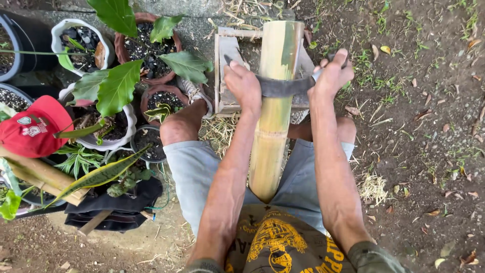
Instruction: The recorder uses a sickle to scrape and clean the outer surface of a bamboo stalk.
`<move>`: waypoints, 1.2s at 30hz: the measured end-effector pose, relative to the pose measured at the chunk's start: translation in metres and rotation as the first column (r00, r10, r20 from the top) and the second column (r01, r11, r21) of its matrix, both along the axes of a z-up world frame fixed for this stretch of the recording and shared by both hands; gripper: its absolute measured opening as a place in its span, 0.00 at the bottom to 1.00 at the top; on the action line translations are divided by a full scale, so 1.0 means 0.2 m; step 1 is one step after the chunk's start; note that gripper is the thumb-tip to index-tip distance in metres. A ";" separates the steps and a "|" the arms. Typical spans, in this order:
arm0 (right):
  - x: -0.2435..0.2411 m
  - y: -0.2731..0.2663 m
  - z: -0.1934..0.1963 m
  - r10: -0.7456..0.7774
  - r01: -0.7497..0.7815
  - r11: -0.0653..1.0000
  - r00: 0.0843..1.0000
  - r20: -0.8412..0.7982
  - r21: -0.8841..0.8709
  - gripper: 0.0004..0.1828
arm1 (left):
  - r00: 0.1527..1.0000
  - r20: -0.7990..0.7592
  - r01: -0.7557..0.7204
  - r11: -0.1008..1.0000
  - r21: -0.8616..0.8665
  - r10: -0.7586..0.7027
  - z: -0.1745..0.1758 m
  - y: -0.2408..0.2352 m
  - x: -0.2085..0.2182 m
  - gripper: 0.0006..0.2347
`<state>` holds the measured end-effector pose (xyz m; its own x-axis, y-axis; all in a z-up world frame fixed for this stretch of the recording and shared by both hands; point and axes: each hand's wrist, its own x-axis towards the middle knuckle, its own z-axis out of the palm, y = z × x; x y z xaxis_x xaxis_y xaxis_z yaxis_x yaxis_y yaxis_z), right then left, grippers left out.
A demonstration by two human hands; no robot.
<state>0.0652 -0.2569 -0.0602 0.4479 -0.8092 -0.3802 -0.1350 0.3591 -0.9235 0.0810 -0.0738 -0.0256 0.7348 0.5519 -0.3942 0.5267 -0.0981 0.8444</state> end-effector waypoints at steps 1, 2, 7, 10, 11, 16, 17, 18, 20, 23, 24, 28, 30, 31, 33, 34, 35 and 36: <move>0.01 0.00 0.00 -0.001 0.001 1.000 1.000 -0.003 0.002 0.16 | 1.000 -0.003 0.001 1.000 0.002 -0.001 -0.01 -0.01 0.01 0.15; 0.02 0.00 0.00 0.005 -0.005 1.000 1.000 -0.008 0.005 0.15 | 1.000 0.006 -0.017 1.000 0.021 0.017 -0.01 -0.02 0.01 0.15; 0.21 -0.08 -0.08 0.024 -0.024 1.000 0.999 0.037 -0.003 0.16 | 0.998 0.038 -0.042 0.998 0.039 0.041 -0.05 -0.06 0.20 0.16; 0.40 -0.17 -0.18 0.031 -0.028 0.998 0.998 0.047 -0.047 0.17 | 0.997 -0.046 -0.063 0.981 -0.182 0.056 -0.05 -0.10 0.37 0.16; 0.48 -0.19 -0.20 0.031 -0.029 0.999 0.996 0.085 -0.032 0.17 | 0.997 -0.003 -0.074 0.989 -0.132 0.074 -0.08 -0.11 0.44 0.16; 0.63 -0.23 -0.25 0.033 -0.010 0.991 0.985 0.170 -0.131 0.19 | 0.994 0.099 -0.058 0.997 0.057 0.052 -0.21 -0.14 0.57 0.15; 0.62 -0.22 -0.22 -0.002 0.013 0.996 0.992 0.125 -0.092 0.19 | 1.000 0.023 -0.015 0.995 -0.095 0.017 -0.15 -0.12 0.57 0.13; 0.61 -0.21 -0.20 -0.031 0.034 0.998 0.997 0.074 -0.052 0.19 | 0.998 -0.051 0.015 0.969 -0.246 -0.029 -0.09 -0.11 0.56 0.12; 0.49 -0.17 -0.17 -0.005 0.008 0.999 0.998 0.064 -0.034 0.18 | 0.999 -0.039 0.020 0.991 -0.133 -0.026 -0.07 -0.08 0.45 0.14; 0.26 -0.10 -0.13 0.038 -0.037 0.999 0.998 0.043 -0.017 0.15 | 0.999 -0.017 0.030 1.000 0.001 -0.030 -0.02 -0.03 0.23 0.16; 0.16 -0.07 -0.11 0.058 -0.057 0.998 0.998 0.029 -0.017 0.15 | 0.999 -0.010 0.036 0.999 0.022 -0.036 0.00 -0.01 0.13 0.16; -0.05 -0.01 -0.05 -0.058 0.063 0.995 0.996 -0.068 0.082 0.17 | 0.996 0.058 0.057 0.993 0.107 -0.063 0.01 0.00 -0.05 0.15; -0.07 -0.01 -0.06 -0.022 0.027 0.996 0.998 -0.054 0.085 0.17 | 0.996 0.079 0.038 0.988 0.149 -0.050 0.02 -0.02 -0.06 0.15; -0.04 -0.02 -0.04 -0.032 0.037 0.996 0.998 -0.061 0.086 0.17 | 0.996 0.073 0.049 0.988 0.150 -0.060 0.01 -0.03 -0.06 0.15; 0.01 -0.01 -0.01 0.041 -0.042 0.995 0.999 0.008 0.095 0.18 | 0.998 0.068 -0.007 0.985 0.171 -0.005 -0.02 -0.03 -0.08 0.15; 0.04 -0.03 -0.04 0.045 -0.046 0.994 0.999 0.012 0.095 0.18 | 0.997 0.072 -0.011 0.985 0.171 -0.002 -0.01 -0.04 -0.03 0.15; 0.07 -0.04 -0.06 0.050 -0.050 0.996 0.999 0.000 0.073 0.19 | 0.998 0.067 -0.013 0.990 0.142 0.004 0.01 -0.04 0.02 0.15; 0.06 -0.05 -0.08 0.049 -0.048 0.998 0.999 -0.023 0.051 0.19 | 0.999 0.050 -0.009 0.994 0.112 0.003 0.02 -0.04 0.04 0.15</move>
